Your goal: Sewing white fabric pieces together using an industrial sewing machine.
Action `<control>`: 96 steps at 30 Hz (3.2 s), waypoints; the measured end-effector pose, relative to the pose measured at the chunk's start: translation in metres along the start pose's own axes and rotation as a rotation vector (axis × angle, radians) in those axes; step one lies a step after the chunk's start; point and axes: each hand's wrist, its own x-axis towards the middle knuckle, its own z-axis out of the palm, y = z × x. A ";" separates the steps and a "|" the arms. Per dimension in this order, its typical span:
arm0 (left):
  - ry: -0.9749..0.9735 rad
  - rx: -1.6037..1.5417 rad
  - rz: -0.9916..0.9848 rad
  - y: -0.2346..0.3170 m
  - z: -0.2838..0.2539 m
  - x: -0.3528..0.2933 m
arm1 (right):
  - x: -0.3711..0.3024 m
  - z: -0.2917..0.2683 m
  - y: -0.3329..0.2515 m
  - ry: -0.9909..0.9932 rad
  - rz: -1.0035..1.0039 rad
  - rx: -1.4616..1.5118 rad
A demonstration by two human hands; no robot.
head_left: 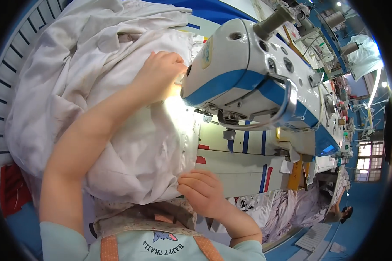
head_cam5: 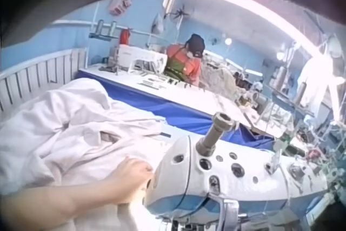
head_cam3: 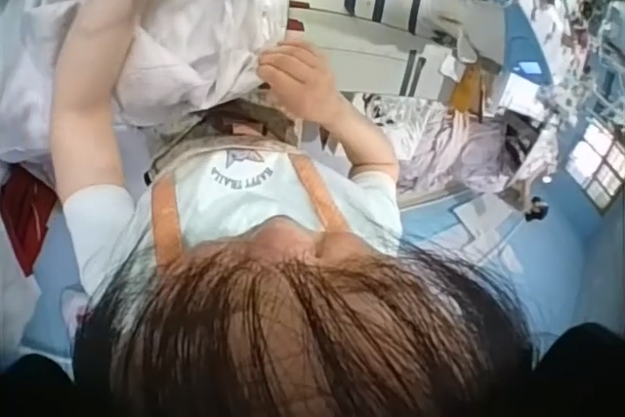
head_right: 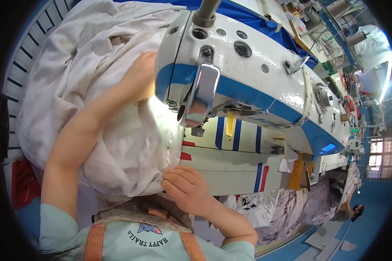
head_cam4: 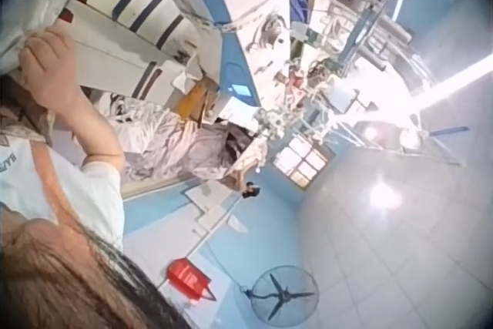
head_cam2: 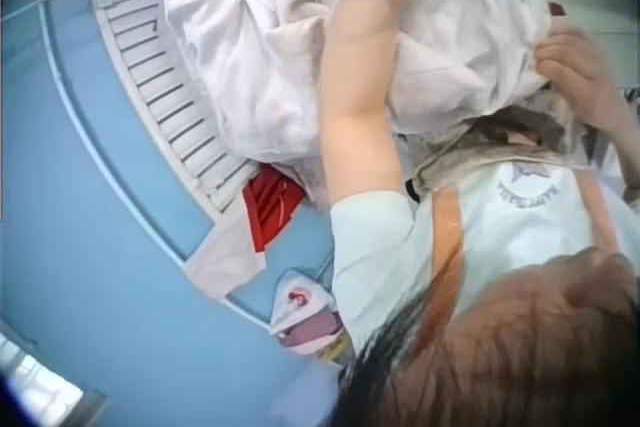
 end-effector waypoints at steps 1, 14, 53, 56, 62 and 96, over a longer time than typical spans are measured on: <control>0.006 0.006 0.004 -0.002 0.002 0.002 | -0.001 0.000 0.000 0.026 0.030 0.019; 0.024 -0.215 0.030 -0.044 0.022 0.037 | 0.026 -0.002 0.032 -0.007 0.002 0.095; 0.087 0.080 0.162 -0.080 0.018 0.058 | 0.059 0.003 0.057 0.036 0.099 0.009; 0.056 0.078 0.091 -0.079 0.019 0.060 | 0.056 0.005 0.056 0.043 0.156 0.020; -0.354 -0.155 -0.301 0.003 -0.068 0.006 | 0.053 -0.010 0.070 -0.243 0.493 -0.119; -0.286 0.004 0.240 0.048 -0.051 -0.059 | 0.047 0.000 0.087 -0.146 0.335 -0.180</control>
